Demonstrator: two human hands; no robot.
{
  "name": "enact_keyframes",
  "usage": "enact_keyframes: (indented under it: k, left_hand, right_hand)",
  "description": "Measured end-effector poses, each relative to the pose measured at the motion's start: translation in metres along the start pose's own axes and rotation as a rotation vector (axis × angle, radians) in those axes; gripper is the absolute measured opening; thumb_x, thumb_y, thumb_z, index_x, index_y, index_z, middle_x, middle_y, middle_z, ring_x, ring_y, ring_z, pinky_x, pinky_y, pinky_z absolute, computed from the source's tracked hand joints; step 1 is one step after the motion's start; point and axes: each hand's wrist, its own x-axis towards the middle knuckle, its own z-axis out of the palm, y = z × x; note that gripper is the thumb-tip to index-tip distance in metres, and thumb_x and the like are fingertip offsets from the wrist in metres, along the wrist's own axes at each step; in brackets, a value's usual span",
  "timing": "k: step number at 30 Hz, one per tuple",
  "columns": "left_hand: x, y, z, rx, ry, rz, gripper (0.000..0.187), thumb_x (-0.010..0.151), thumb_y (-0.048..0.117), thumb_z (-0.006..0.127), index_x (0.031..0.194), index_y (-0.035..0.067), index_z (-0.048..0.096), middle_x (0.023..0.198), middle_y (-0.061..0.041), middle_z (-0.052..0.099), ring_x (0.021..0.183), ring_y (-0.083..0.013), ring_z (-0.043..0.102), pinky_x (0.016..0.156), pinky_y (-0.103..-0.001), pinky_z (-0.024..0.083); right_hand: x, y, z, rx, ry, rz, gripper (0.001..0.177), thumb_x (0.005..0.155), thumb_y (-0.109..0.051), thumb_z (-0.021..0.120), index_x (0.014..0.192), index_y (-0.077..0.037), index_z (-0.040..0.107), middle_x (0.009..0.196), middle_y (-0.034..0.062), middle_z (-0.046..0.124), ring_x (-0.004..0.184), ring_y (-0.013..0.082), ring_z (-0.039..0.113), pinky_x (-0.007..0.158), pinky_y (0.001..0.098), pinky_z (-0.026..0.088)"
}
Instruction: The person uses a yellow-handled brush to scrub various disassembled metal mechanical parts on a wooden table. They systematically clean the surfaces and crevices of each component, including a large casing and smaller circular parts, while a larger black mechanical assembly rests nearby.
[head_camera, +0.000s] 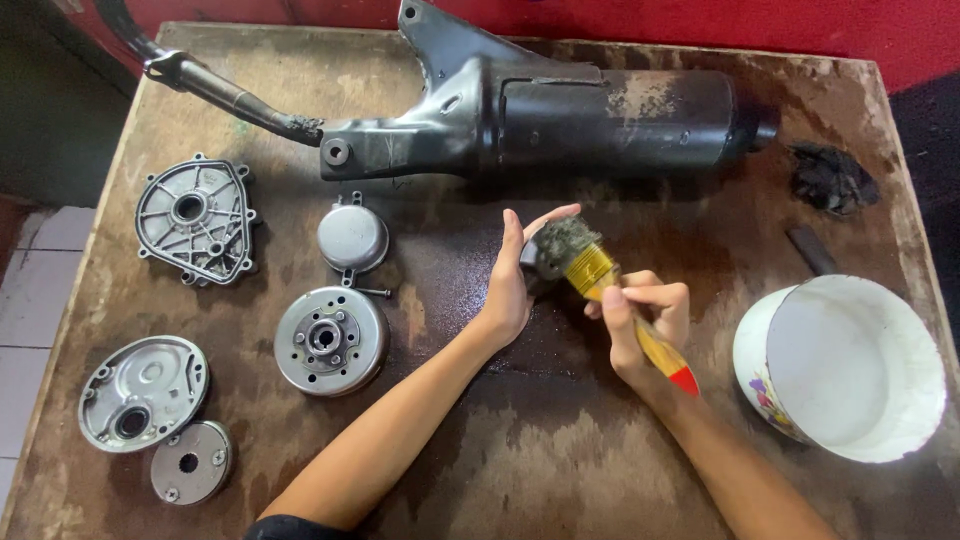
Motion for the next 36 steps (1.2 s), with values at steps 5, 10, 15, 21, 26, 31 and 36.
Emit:
enact_keyframes:
  k: [5, 10, 15, 21, 26, 31, 36]
  left_hand:
    - [0.004, -0.007, -0.005, -0.128, -0.035, 0.013, 0.083, 0.106, 0.066, 0.018, 0.146, 0.003, 0.054, 0.122, -0.013, 0.062, 0.105, -0.0254, 0.066, 0.099, -0.040, 0.054]
    - [0.003, -0.007, -0.004, -0.044, -0.027, 0.059, 0.081, 0.109, 0.066, 0.022, 0.145, 0.001, 0.056, 0.119, -0.016, 0.065, 0.109, -0.0229, 0.065, 0.101, -0.039, 0.053]
    - [0.007, -0.003, -0.005, -0.074, 0.081, 0.021, 0.068, 0.108, 0.057, 0.034, 0.144, 0.004, 0.057, 0.125, -0.010, 0.066, 0.112, -0.0168, 0.064, 0.101, -0.033, 0.052]
    - [0.000, 0.025, 0.007, -0.031, 0.149, 0.101, 0.046, 0.106, 0.035, 0.051, 0.136, 0.003, 0.062, 0.115, -0.009, 0.068, 0.098, -0.0222, 0.067, 0.093, -0.033, 0.054]
    - [-0.029, 0.099, -0.015, 0.355, 0.187, 0.301, 0.039, 0.106, 0.026, 0.063, 0.136, 0.002, 0.066, 0.119, -0.007, 0.070, 0.110, -0.0100, 0.063, 0.099, -0.026, 0.050]
    - [-0.085, 0.177, -0.062, 0.649, 0.139, 0.283, 0.034, 0.101, 0.024, 0.070, 0.129, 0.005, 0.070, 0.115, -0.006, 0.075, 0.104, -0.0074, 0.065, 0.092, -0.026, 0.055]
    - [-0.132, 0.213, -0.134, 0.750, 0.395, 0.315, 0.032, 0.099, 0.025, 0.070, 0.125, 0.007, 0.073, 0.111, -0.006, 0.080, 0.104, -0.0093, 0.072, 0.090, -0.025, 0.058]
  right_hand:
    - [-0.004, 0.008, 0.000, -0.150, -0.036, -0.051, 0.022, 0.103, -0.004, 0.062, 0.110, -0.005, 0.042, 0.094, 0.0136, 0.066, 0.076, 0.0146, 0.063, 0.069, 0.0263, 0.052]
    - [-0.001, 0.009, -0.006, -0.076, 0.008, -0.019, 0.022, 0.105, -0.005, 0.059, 0.111, -0.006, 0.038, 0.097, 0.0116, 0.066, 0.077, 0.0137, 0.068, 0.066, 0.0251, 0.059]
    - [0.005, -0.003, 0.001, -0.093, -0.003, 0.031, 0.022, 0.110, -0.002, 0.056, 0.116, -0.006, 0.035, 0.100, 0.0135, 0.063, 0.083, 0.0186, 0.064, 0.077, 0.0309, 0.055]
    - [0.006, 0.007, -0.012, -0.028, -0.153, -0.098, 0.021, 0.104, -0.004, 0.057, 0.113, -0.006, 0.039, 0.098, 0.0171, 0.065, 0.083, 0.0196, 0.068, 0.075, 0.0333, 0.060]
    - [0.022, -0.014, 0.024, -0.070, -0.114, -0.037, 0.023, 0.109, -0.006, 0.060, 0.115, -0.005, 0.037, 0.098, 0.0163, 0.063, 0.079, 0.0170, 0.064, 0.074, 0.0297, 0.056]
    - [0.048, -0.034, 0.088, -0.015, -0.198, 0.016, 0.022, 0.113, -0.007, 0.060, 0.115, -0.004, 0.039, 0.096, 0.0165, 0.067, 0.080, 0.0168, 0.067, 0.074, 0.0255, 0.052]
    - [0.075, -0.055, 0.184, -0.053, -0.410, -0.082, 0.019, 0.114, -0.012, 0.064, 0.116, -0.005, 0.047, 0.093, 0.0111, 0.071, 0.079, 0.0135, 0.070, 0.069, 0.0244, 0.057]
